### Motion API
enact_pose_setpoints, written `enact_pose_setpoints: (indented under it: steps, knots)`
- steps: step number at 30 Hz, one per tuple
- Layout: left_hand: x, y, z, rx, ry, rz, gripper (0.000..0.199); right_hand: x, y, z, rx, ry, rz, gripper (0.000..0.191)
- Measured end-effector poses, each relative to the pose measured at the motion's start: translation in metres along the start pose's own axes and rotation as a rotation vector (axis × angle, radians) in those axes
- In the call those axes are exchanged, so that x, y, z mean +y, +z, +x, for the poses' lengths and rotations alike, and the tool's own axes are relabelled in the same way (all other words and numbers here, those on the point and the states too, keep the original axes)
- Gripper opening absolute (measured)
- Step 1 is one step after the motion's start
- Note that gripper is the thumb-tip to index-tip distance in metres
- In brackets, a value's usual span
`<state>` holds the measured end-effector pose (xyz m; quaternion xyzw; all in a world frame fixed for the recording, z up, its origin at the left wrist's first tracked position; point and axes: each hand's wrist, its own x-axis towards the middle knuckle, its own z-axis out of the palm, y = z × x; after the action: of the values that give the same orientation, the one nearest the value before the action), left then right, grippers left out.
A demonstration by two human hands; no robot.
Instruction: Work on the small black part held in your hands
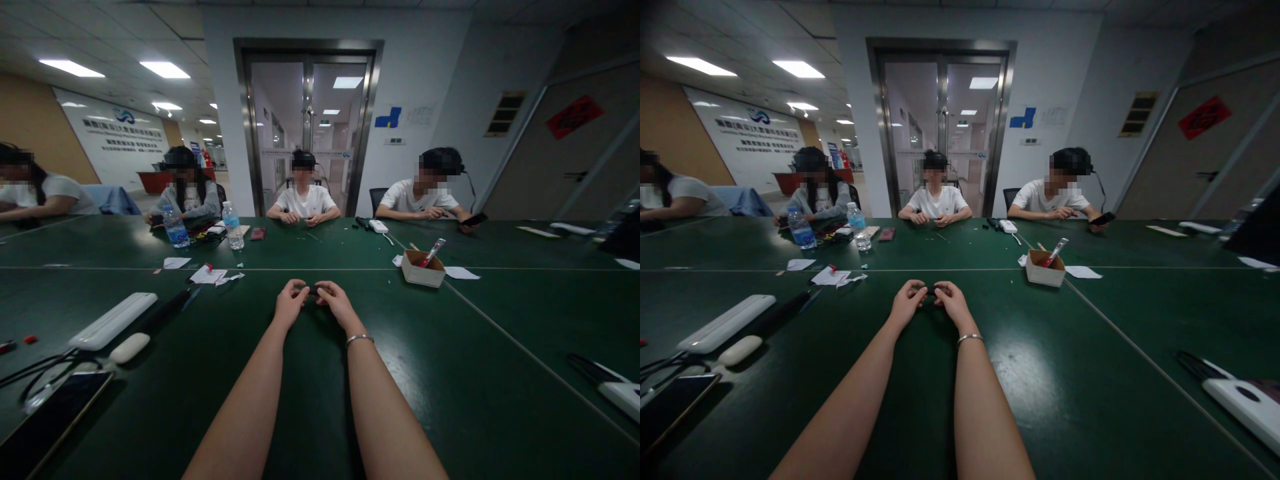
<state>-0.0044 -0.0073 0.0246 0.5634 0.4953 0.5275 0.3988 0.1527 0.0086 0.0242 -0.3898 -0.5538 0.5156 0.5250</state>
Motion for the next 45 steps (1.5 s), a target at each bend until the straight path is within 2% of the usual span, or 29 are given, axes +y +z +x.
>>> enact_pose_setpoints:
  steps: [5, 9, 20, 45]
  knots:
    - [0.0017, -0.0002, 0.0001, -0.046, 0.015, -0.026, 0.029, -0.0001, -0.0004, 0.0002, 0.015, 0.008, 0.024, 0.031]
    - [0.0009, -0.0001, 0.0016, -0.055, 0.010, -0.060, 0.030, -0.0014, -0.0002, -0.0002, 0.032, 0.021, 0.039, 0.033]
    - [-0.0033, 0.0001, 0.0043, -0.002, -0.019, 0.000, 0.034, -0.0017, 0.0005, -0.0002, 0.031, 0.018, 0.025, 0.033]
    - [0.0025, -0.0009, 0.0020, 0.088, -0.059, 0.190, 0.043, 0.0053, 0.0001, 0.0037, 0.005, 0.000, -0.011, 0.031]
